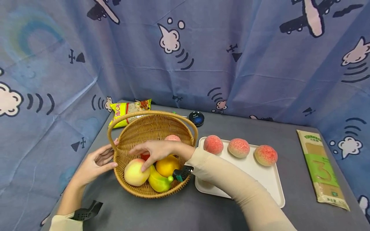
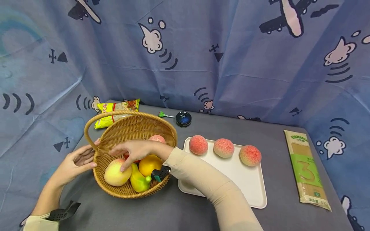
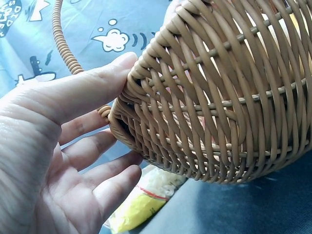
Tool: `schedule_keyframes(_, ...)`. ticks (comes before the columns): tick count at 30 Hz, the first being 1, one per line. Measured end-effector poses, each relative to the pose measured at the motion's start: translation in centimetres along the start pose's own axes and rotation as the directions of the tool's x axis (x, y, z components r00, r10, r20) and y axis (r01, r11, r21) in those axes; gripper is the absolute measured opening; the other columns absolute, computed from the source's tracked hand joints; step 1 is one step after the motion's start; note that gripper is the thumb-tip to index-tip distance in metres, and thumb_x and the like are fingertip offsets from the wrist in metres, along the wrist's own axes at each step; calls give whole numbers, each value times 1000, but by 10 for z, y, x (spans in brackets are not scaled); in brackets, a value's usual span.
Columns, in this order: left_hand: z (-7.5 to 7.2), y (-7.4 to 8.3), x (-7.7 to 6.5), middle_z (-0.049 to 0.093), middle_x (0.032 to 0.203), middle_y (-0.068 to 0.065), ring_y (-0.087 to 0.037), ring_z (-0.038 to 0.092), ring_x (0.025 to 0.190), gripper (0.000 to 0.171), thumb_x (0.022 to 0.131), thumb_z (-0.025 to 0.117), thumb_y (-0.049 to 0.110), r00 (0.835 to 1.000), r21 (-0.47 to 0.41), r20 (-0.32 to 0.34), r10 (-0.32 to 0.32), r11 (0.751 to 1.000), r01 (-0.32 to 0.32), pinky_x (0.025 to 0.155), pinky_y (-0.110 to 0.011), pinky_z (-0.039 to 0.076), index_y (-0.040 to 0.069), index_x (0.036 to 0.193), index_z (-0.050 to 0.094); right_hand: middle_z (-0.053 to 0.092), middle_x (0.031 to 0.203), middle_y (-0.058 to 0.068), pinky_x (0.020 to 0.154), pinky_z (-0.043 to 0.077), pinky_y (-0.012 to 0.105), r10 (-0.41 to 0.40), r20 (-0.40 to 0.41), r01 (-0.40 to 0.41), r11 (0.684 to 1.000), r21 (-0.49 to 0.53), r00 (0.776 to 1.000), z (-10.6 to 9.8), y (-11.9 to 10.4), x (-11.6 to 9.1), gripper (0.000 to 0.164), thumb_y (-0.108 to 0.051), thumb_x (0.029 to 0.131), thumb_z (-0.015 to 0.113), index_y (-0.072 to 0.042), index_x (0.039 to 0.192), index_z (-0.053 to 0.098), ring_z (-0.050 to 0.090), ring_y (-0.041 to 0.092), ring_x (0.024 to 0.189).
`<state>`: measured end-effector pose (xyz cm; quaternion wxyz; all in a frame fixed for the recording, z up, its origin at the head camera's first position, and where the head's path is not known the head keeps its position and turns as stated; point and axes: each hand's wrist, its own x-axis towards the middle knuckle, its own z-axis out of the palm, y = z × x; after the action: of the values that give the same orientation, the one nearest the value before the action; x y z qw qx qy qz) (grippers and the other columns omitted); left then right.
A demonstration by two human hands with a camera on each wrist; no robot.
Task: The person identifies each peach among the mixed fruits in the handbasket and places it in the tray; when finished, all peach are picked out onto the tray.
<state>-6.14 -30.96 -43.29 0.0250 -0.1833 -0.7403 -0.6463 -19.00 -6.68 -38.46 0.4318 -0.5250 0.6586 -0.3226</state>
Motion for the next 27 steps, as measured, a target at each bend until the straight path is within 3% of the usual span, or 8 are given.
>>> schedule_keyframes(4,0,0,1,45,145,5,-2,45,129,65,80,59,-21,1000,-3,0,0,1000,0,104,-14,42,-19,138,30,42,147,12,113,34,18,17,20,-16,999,-40,1000,1,2,1,73,-17,82,75,-1,143,38,40,18,136)
schedule_keyframes(13,1,2,1,42,148,0,-4,43,132,64,81,58,-22,999,-22,25,28,999,-27,106,-15,40,-18,139,30,47,142,9,106,37,12,54,66,-49,996,-80,996,7,9,5,74,-15,79,77,-3,142,41,46,6,125)
schedule_keyframes(22,-1,-2,0,39,150,-5,-4,42,133,65,81,59,-21,999,2,36,15,1000,-15,106,-17,40,-18,139,30,49,140,2,105,37,12,54,71,-38,976,-212,996,10,8,6,77,-22,77,80,-13,143,42,47,4,120)
schedule_keyframes(27,-1,-3,-1,40,149,-3,-3,43,132,65,80,60,-20,1000,18,28,4,1000,-5,105,-17,40,-16,139,31,53,134,-3,99,40,11,50,55,-39,982,-187,997,11,8,7,74,-21,75,82,-15,140,47,49,1,113)
